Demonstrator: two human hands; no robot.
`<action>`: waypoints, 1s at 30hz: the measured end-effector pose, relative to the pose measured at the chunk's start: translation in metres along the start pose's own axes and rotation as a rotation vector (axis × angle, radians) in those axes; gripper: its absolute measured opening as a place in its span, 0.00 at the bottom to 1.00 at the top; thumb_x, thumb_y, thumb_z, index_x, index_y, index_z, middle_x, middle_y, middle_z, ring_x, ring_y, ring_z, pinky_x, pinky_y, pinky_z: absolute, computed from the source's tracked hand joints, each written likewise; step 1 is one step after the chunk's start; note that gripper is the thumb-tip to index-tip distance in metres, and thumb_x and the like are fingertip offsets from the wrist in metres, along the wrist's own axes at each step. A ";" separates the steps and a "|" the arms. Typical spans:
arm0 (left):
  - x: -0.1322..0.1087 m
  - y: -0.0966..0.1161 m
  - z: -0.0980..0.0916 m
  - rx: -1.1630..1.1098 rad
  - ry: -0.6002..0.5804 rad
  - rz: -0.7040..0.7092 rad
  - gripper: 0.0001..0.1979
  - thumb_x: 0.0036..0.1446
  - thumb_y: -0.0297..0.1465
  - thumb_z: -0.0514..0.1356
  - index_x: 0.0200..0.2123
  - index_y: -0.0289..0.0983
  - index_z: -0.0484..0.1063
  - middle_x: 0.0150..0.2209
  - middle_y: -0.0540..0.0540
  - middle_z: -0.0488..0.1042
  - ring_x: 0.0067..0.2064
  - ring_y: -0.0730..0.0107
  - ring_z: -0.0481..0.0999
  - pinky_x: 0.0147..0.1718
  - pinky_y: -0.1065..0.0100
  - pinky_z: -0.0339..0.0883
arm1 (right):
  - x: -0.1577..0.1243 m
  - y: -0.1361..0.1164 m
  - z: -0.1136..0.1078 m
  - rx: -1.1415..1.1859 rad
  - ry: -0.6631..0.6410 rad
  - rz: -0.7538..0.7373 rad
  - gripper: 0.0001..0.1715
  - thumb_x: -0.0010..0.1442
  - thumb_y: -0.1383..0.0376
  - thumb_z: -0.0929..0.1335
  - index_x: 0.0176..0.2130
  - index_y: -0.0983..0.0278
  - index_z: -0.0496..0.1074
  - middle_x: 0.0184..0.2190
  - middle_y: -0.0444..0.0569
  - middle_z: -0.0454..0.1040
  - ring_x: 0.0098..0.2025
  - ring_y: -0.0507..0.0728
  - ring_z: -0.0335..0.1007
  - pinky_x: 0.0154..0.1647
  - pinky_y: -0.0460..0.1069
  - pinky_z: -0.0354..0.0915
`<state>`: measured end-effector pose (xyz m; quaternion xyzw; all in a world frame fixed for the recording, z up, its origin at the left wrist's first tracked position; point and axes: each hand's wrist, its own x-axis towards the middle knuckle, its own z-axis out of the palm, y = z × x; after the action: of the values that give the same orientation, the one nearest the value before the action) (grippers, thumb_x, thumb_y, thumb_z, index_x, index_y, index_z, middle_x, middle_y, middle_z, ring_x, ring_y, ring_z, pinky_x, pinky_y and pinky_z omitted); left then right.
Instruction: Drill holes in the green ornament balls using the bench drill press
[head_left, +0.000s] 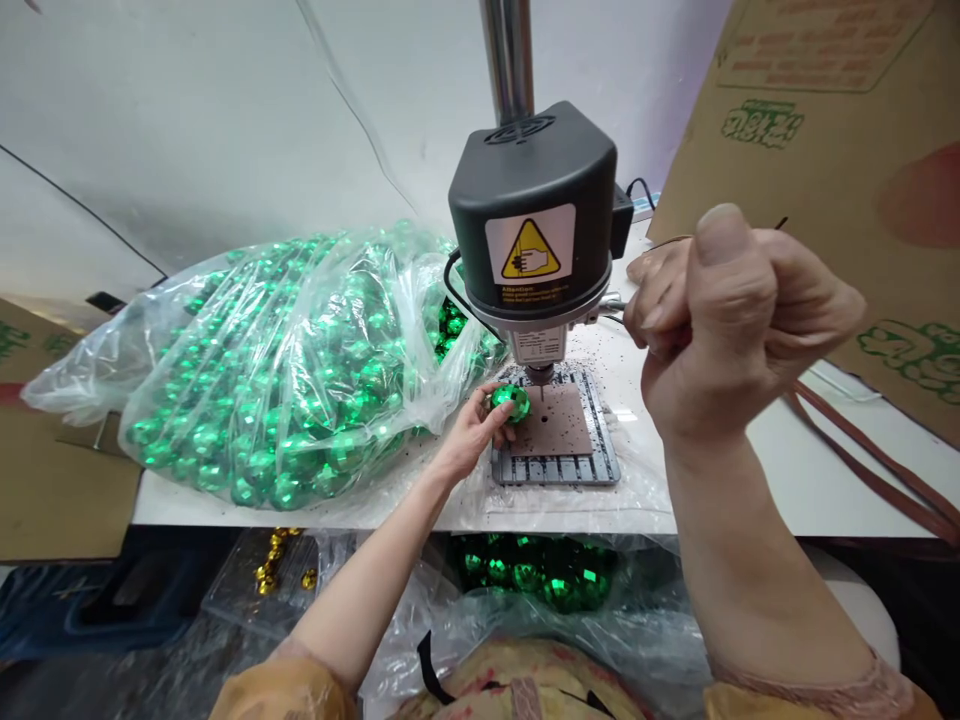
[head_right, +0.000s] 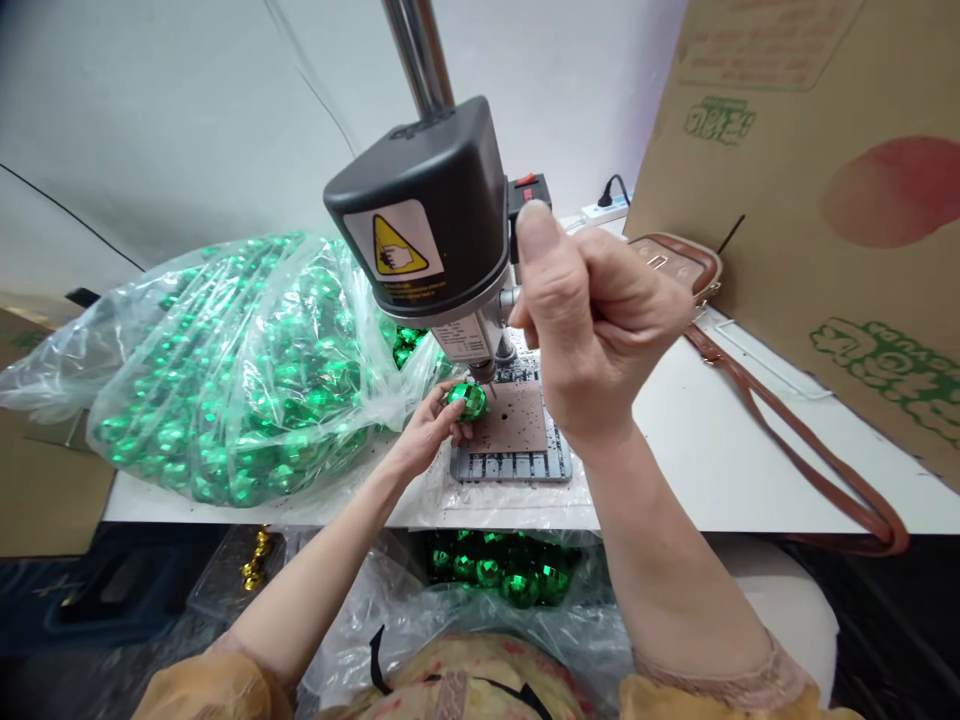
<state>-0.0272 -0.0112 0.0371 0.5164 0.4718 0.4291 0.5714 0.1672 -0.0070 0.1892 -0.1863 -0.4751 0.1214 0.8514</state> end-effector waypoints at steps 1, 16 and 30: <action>0.002 -0.001 0.001 0.028 0.018 0.024 0.33 0.55 0.49 0.68 0.56 0.36 0.67 0.29 0.50 0.75 0.24 0.75 0.72 0.20 0.74 0.62 | 0.000 -0.001 0.000 -0.016 -0.004 0.007 0.25 0.61 0.61 0.70 0.16 0.61 0.61 0.11 0.37 0.56 0.14 0.47 0.53 0.20 0.50 0.49; 0.017 -0.007 0.015 0.195 -0.005 0.110 0.31 0.52 0.44 0.71 0.56 0.37 0.71 0.42 0.45 0.79 0.35 0.70 0.75 0.31 0.70 0.69 | -0.004 -0.006 -0.005 -0.119 -0.064 0.104 0.26 0.61 0.53 0.69 0.18 0.59 0.62 0.14 0.41 0.56 0.17 0.50 0.52 0.22 0.54 0.52; 0.015 -0.013 0.030 0.506 0.124 0.304 0.25 0.50 0.39 0.73 0.50 0.39 0.75 0.42 0.45 0.78 0.41 0.64 0.75 0.39 0.65 0.70 | -0.003 -0.007 -0.004 -0.108 -0.063 0.072 0.26 0.62 0.55 0.69 0.18 0.60 0.60 0.14 0.40 0.55 0.17 0.49 0.52 0.21 0.53 0.51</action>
<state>0.0054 -0.0035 0.0235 0.6799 0.5150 0.4093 0.3239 0.1691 -0.0155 0.1884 -0.2447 -0.5006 0.1318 0.8198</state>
